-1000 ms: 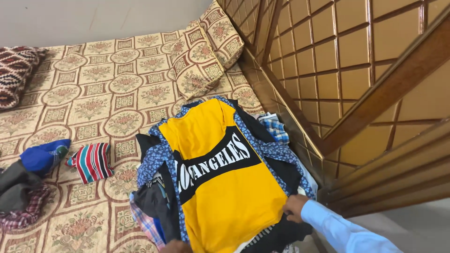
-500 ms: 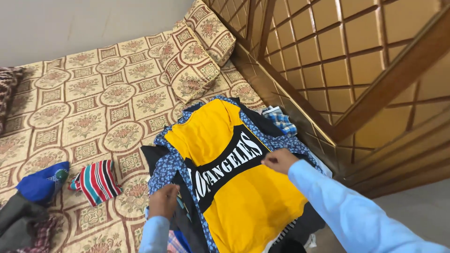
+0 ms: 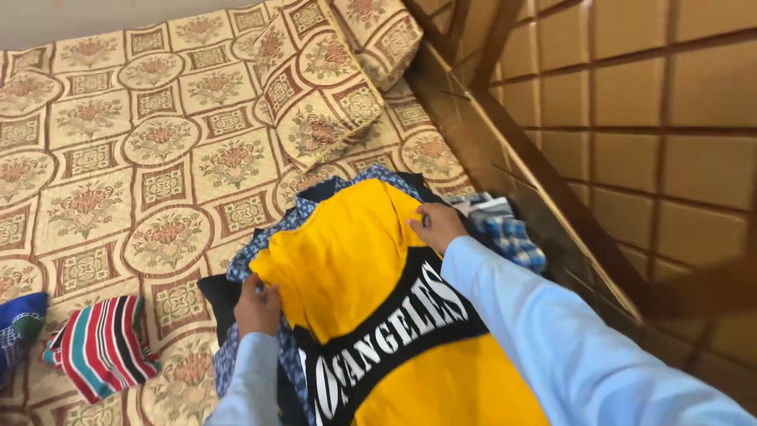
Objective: The person is organizing various items of clothing on a bed, unfolding and displaying shirts and t-shirts.
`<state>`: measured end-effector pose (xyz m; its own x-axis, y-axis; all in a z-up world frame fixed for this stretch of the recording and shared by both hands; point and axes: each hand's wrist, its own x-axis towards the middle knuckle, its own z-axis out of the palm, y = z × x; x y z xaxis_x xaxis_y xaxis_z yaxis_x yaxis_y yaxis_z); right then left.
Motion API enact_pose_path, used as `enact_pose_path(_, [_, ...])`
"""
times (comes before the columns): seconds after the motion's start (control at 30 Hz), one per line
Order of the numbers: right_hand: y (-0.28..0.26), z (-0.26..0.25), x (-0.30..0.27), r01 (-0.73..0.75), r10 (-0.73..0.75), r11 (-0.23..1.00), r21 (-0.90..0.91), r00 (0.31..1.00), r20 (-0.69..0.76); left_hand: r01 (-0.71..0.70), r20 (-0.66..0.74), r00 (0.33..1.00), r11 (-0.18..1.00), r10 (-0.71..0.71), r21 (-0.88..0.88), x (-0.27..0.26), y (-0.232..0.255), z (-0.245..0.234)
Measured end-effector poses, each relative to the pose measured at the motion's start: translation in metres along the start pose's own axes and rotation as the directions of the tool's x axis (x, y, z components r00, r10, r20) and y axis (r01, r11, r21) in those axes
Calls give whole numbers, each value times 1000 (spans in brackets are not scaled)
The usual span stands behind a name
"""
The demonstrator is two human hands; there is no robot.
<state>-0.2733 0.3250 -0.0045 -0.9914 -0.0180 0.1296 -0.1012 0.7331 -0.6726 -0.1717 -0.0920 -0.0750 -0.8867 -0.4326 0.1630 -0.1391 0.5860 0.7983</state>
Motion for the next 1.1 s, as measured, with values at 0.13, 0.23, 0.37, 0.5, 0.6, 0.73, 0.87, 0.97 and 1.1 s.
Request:
enact_pose_path(0.13, [24, 33, 19, 352, -375, 925, -145, 910, -180, -2, -40, 999, 999, 4, 43, 12, 4, 13])
enact_pose_path(0.23, [-1, 24, 22, 196, -222, 963, -184, 965, -137, 153, 36, 987, 984, -157, 93, 18, 47, 1])
enact_pose_path(0.37, [1, 18, 26, -54, 54, 997, -61, 999, -3, 327, 114, 943, 930, -311, -169, 11, 32, -8])
enact_pose_path(0.5, [7, 1, 35, 188, -196, 980, -56, 959, -206, 238, 4, 962, 838, -271, -490, -3, 27, -33])
enact_pose_path(0.6, [12, -7, 39, 129, -118, 991, 33, 967, -227, 215, -30, 954, 749, -299, -627, -8, 28, -55])
enact_pose_path(0.73, [88, 15, 63, -131, 171, 966, 224, 970, -170, 196, -87, 949, 780, -304, -594, -2, -10, -91])
enact_pose_path(0.87, [101, 6, 69, -354, 404, 856, 377, 913, -60, 156, -149, 969, 954, -198, -254, -2, 2, -129])
enact_pose_path(0.97, [86, -15, 72, -495, 439, 698, 518, 867, 236, 201, -196, 957, 976, -215, -87, 3, 28, -139])
enact_pose_path(1.1, [37, -36, 70, -575, 408, 666, 475, 814, 414, 223, -222, 933, 938, -285, -264, -9, -18, -152])
